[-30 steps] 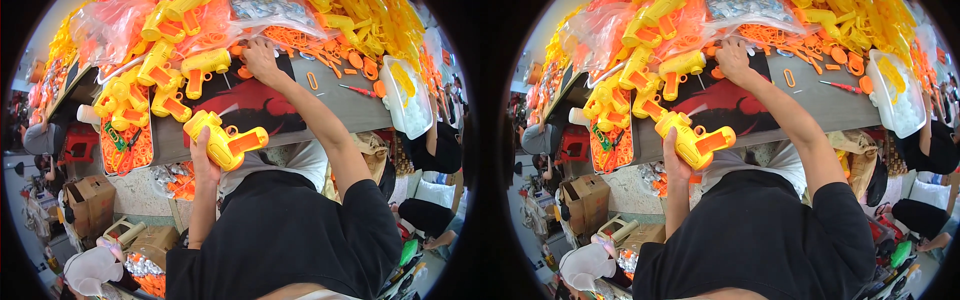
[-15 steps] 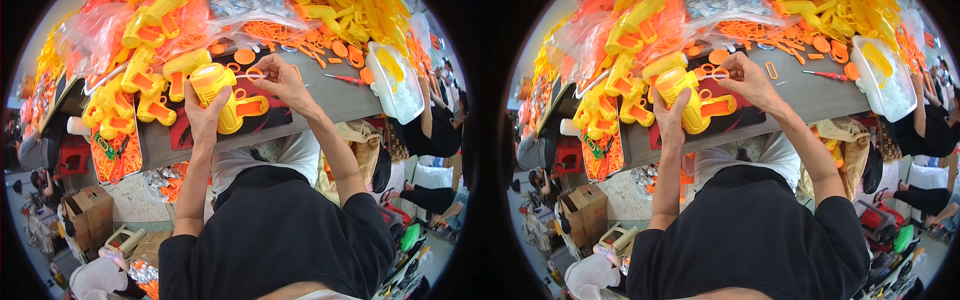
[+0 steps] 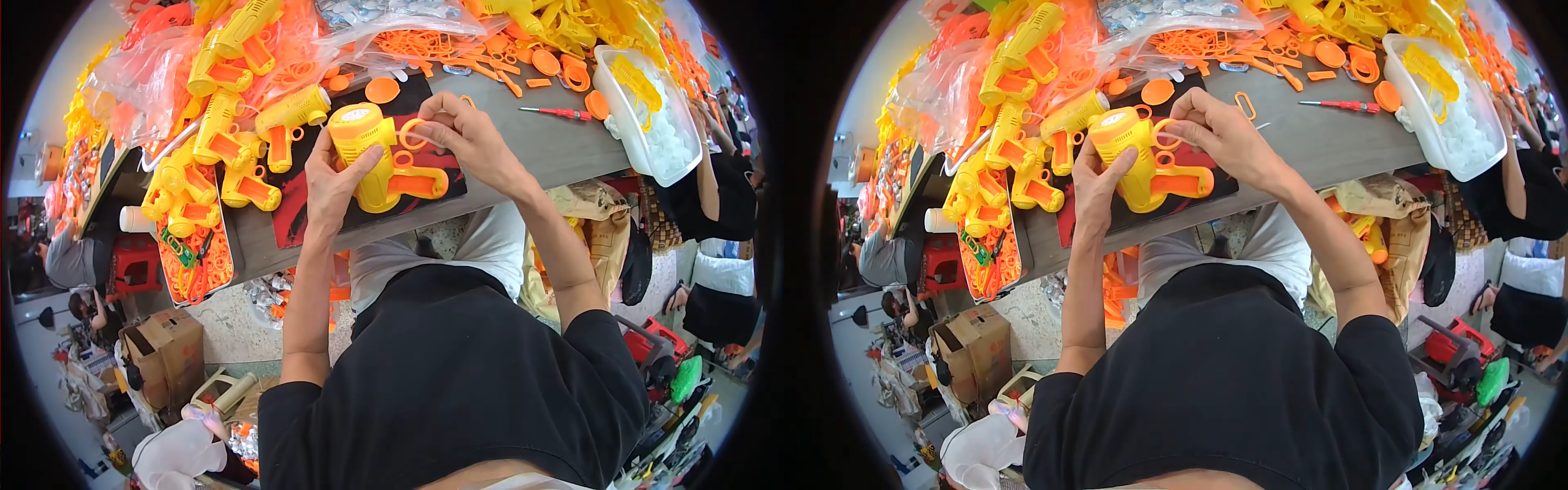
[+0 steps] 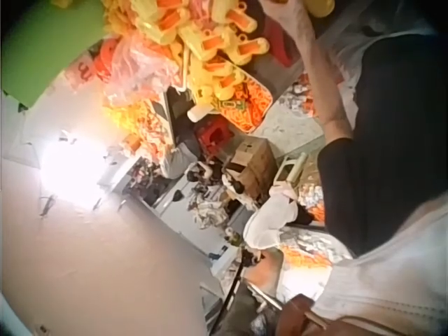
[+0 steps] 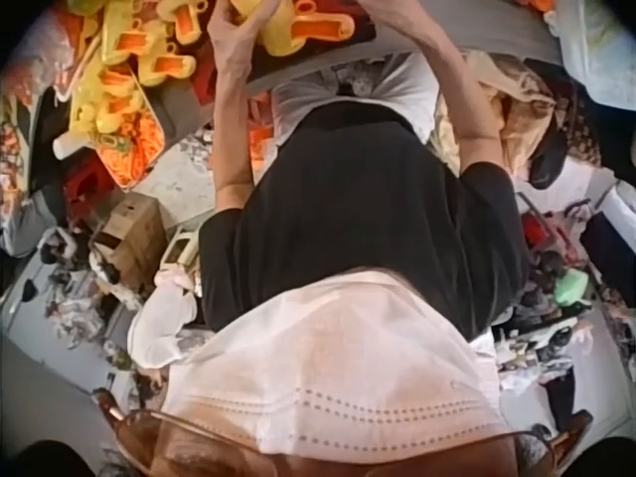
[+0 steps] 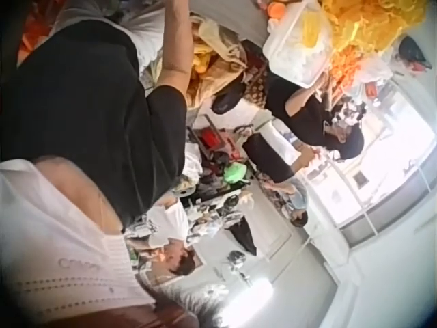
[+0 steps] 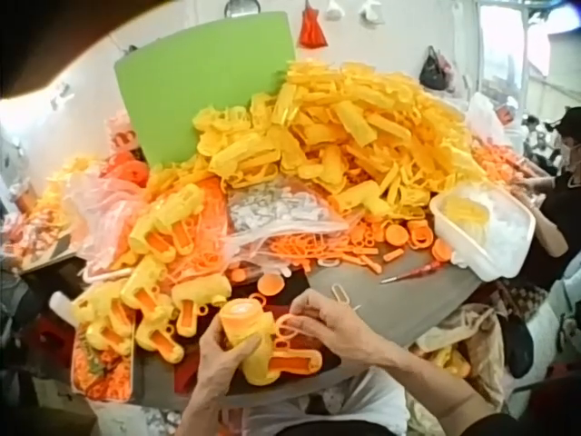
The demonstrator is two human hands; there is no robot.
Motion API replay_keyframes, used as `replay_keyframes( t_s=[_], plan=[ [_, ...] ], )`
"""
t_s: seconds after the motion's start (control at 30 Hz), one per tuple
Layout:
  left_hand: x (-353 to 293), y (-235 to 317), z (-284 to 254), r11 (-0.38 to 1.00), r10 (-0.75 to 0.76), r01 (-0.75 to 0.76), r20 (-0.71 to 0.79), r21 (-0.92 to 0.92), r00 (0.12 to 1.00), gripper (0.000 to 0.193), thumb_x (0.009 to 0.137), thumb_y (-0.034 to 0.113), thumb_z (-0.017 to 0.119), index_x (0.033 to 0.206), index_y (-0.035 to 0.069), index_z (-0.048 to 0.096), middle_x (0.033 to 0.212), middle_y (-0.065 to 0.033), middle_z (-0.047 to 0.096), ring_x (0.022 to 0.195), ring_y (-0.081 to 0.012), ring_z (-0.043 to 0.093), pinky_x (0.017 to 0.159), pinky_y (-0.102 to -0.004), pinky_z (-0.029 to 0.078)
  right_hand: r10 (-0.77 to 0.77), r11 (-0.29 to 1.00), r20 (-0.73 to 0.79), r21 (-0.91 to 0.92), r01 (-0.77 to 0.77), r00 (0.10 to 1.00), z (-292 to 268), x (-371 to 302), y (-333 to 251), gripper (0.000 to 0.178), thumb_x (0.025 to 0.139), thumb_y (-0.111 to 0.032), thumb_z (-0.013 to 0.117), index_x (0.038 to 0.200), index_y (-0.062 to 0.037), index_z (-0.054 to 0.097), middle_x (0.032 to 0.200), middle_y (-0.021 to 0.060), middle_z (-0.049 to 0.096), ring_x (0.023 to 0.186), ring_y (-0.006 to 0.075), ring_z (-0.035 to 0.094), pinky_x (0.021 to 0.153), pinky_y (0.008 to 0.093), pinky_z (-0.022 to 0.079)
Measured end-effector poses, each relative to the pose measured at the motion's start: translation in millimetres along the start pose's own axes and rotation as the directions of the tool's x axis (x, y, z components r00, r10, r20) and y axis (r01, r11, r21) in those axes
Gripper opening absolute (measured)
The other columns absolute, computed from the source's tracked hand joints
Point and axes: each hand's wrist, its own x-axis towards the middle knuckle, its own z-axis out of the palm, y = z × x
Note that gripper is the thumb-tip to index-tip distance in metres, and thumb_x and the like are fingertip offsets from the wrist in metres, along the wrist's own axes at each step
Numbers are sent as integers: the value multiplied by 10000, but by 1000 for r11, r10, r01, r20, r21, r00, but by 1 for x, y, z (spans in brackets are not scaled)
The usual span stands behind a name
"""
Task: Assembling components of yellow and orange plastic toy guns at a workbench.
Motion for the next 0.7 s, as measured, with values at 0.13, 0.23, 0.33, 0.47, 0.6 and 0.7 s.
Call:
replay_keyframes(
  t_s=[0.13, 0.23, 0.33, 0.47, 0.6, 0.7],
  plan=[
    [8, -12, 3, 997, 13, -9, 54, -76, 998, 525, 864, 76, 749, 1325, 2, 508, 1216, -95, 636, 1106, -152, 618, 963, -294, 492, 74, 990, 3, 117, -74, 997, 3, 11, 21, 213, 987, -262, 629, 1045, -65, 571, 942, -14, 622, 832, 34, 555, 708, 184, 457],
    [12, -20, 1, 990, -63, 75, 105, -118, 992, 601, 891, 115, 728, 1402, 5, 432, 1322, -108, 567, 1180, -166, 574, 1028, -318, 440, 57, 964, -46, 264, -43, 997, 10, 11, 33, 216, 988, -254, 629, 1043, -54, 567, 916, -14, 621, 839, 28, 568, 713, 175, 464],
    [9, -27, 7, 967, 5, 17, 85, -253, 996, 752, 897, 178, 734, 1488, 26, 294, 1379, -114, 499, 1185, -180, 562, 1062, -344, 411, -19, 1000, -151, 13, 21, 988, 26, 6, 34, 199, 985, -219, 633, 1043, -42, 563, 925, -5, 615, 827, 33, 570, 726, 187, 475],
    [7, -35, 22, 978, 183, -185, -23, -93, 983, 937, 845, 177, 792, 1534, 60, 167, 1358, -114, 479, 1155, -187, 564, 1016, -333, 459, -57, 997, -187, 39, 66, 981, 38, 1, 41, 224, 983, -149, 627, 1147, -36, 524, 1052, 42, 619, 922, 62, 591, 780, 213, 491],
    [8, -40, 31, 965, 239, -246, -83, -94, 968, 925, 814, 136, 814, 1514, 53, 216, 1324, -117, 494, 1126, -184, 565, 965, -300, 493, -46, 963, -102, 262, 71, 994, 35, 7, 59, 487, 1004, -204, 583, 1393, -40, 340, 1335, 132, 470, 1275, 175, 448, 1043, 341, 407],
    [11, -59, 35, 928, 358, -371, -179, -40, 916, 777, 848, 116, 764, 1469, 35, 303, 1306, -113, 504, 1114, -178, 563, 958, -296, 483, -12, 923, -27, 384, 22, 1000, 52, 1, 64, 449, 1049, -296, 487, 1408, -63, 354, 1323, 112, 496, 1269, 185, 484, 1057, 330, 400]
  ],
)
